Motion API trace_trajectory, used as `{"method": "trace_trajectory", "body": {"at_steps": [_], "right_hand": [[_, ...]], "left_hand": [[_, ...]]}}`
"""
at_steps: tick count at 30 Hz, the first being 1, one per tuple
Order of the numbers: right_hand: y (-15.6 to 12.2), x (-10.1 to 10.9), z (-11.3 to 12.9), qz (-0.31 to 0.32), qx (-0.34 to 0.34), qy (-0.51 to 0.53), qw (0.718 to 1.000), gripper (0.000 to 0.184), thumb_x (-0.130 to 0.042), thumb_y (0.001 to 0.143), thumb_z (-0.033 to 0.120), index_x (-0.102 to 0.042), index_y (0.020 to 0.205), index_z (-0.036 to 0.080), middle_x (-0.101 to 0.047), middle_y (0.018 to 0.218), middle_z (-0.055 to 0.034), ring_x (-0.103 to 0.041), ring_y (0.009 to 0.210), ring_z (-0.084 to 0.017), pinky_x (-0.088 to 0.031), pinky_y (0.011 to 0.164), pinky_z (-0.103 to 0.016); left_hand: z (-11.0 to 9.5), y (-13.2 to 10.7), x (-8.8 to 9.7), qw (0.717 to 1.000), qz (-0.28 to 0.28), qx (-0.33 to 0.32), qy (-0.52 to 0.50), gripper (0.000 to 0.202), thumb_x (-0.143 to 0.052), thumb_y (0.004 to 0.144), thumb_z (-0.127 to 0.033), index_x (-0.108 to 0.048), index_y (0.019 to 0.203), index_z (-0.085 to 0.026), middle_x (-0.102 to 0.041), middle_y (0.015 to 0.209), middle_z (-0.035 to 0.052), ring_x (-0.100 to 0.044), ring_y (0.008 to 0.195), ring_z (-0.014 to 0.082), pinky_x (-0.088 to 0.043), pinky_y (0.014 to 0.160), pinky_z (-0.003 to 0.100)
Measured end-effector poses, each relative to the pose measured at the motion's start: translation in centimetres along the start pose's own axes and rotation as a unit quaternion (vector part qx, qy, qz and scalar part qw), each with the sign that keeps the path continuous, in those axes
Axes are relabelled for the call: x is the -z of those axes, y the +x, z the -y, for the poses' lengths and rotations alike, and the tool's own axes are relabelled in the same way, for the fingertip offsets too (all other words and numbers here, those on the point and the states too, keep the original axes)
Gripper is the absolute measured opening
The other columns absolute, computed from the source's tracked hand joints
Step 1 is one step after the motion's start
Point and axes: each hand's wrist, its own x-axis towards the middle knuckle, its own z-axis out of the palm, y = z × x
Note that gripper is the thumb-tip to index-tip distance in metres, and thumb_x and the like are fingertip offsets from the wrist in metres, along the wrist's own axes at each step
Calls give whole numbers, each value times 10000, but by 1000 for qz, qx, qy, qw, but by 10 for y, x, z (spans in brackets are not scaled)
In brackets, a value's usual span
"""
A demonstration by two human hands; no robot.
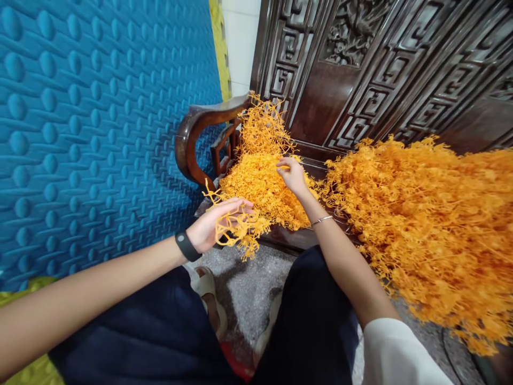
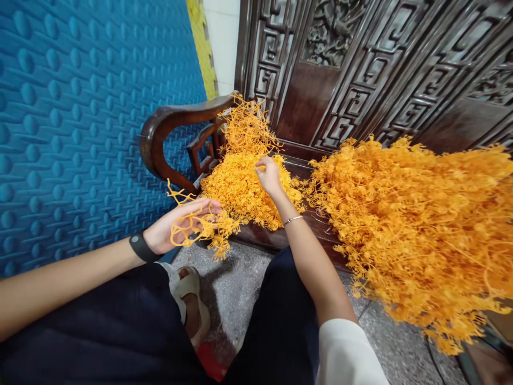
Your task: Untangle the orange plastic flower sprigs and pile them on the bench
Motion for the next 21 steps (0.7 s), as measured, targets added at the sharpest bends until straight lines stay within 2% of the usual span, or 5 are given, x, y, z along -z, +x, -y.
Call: {"method": "trace_trajectory", "body": {"at_steps": [4,8,10,14,21], "right_hand": [[-17,15,26,106,-3,84,991,102,-596,719,221,-663,775,169,-662,986,-85,-592,995,-227,-467,882,-421],[-48,28,72,343,8,242,908,239,-635,761,260,-675,992,216,-666,1016,-45,-607,945,-169,-466,867,-358],[-59,29,89,404,37,256,877,287,-649,762,237,-665,1048,245,-641,1047,-30,-588,941,-154,-461,844,-328],[-69,23,100,410,90,229,878,127,-684,742,227,-686,869,216,-615,891,-12,-555,841,-138,-436,803,-312],[-76,14,99,392,36,275,877,104,-677,731,238,-584,732,189,-613,825,-3,-558,787,-128,-432,764,-296]], "left_hand": [[-10,-1,-1,999,-26,-9,-44,174,-523,839,-208,-678,856,-131,-686,895,68,-648,774,142,-520,733,259],[-15,3,3,996,-29,-5,-80,244,-467,874,-237,-678,846,-117,-686,909,91,-648,781,160,-535,711,284],[-13,6,7,996,-15,-9,-89,236,-480,869,-239,-676,800,-126,-687,850,82,-643,741,154,-532,695,284],[-9,9,7,996,-4,11,-89,210,-529,844,-262,-669,748,-138,-676,787,63,-627,668,142,-522,672,285],[-14,6,-5,996,-2,-21,84,140,-724,632,-257,-655,719,-172,-638,733,-6,-586,734,132,-450,728,249]]}}
